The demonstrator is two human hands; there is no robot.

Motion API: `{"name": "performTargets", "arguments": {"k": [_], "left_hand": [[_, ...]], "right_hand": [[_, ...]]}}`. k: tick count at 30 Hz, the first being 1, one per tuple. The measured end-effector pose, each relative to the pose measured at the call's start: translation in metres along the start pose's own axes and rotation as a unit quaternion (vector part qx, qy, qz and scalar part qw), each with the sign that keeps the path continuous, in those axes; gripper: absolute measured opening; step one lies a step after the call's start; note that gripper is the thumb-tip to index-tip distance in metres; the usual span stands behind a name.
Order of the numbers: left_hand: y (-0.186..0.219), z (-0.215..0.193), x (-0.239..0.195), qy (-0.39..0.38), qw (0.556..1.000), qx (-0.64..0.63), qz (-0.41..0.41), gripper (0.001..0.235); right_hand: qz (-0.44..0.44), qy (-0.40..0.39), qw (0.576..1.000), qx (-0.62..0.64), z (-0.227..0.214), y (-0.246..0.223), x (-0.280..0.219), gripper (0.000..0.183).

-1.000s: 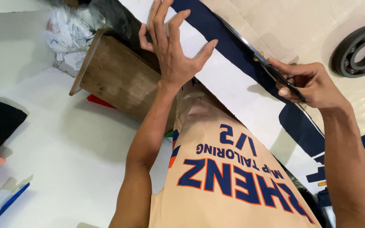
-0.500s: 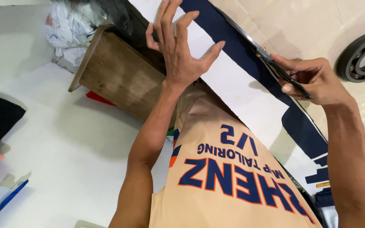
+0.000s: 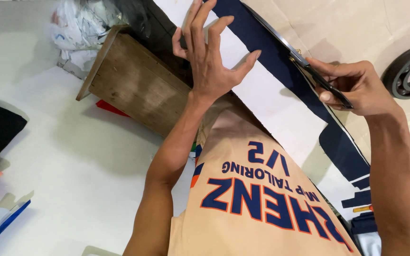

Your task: Cutting out fabric pieces using scissors following a paper pattern on a cutting table.

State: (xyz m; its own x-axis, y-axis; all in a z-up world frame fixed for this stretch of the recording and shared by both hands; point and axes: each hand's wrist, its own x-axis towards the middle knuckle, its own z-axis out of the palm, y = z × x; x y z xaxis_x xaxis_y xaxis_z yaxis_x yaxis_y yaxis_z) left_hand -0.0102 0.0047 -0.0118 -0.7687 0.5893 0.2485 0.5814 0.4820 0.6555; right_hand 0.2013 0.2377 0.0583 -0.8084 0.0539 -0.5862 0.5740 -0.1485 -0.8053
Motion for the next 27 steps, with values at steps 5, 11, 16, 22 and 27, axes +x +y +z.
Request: {"name": "performTargets", "arguments": {"k": [5, 11, 16, 22, 27], "left_hand": [[0.000, -0.001, 0.002, -0.003, 1.000, -0.011, -0.003, 0.061], [-0.002, 0.000, 0.003, 0.008, 1.000, 0.002, 0.003, 0.062], [-0.002, 0.003, 0.001, 0.014, 1.000, 0.009, 0.003, 0.062], [0.001, 0.001, 0.004, 0.028, 0.999, 0.038, -0.004, 0.059], [0.001, 0.001, 0.004, 0.018, 0.999, 0.033, -0.013, 0.059]], "right_hand": [[0.007, -0.003, 0.999, 0.050, 0.004, -0.017, 0.012, 0.076], [0.011, 0.002, 1.000, 0.008, 0.004, -0.011, 0.016, 0.072], [0.004, -0.011, 0.999, 0.030, 0.004, -0.021, 0.025, 0.072], [-0.012, -0.024, 0.999, 0.032, 0.016, -0.036, 0.038, 0.071], [0.008, -0.013, 1.000, 0.019, 0.017, -0.036, 0.042, 0.071]]}}
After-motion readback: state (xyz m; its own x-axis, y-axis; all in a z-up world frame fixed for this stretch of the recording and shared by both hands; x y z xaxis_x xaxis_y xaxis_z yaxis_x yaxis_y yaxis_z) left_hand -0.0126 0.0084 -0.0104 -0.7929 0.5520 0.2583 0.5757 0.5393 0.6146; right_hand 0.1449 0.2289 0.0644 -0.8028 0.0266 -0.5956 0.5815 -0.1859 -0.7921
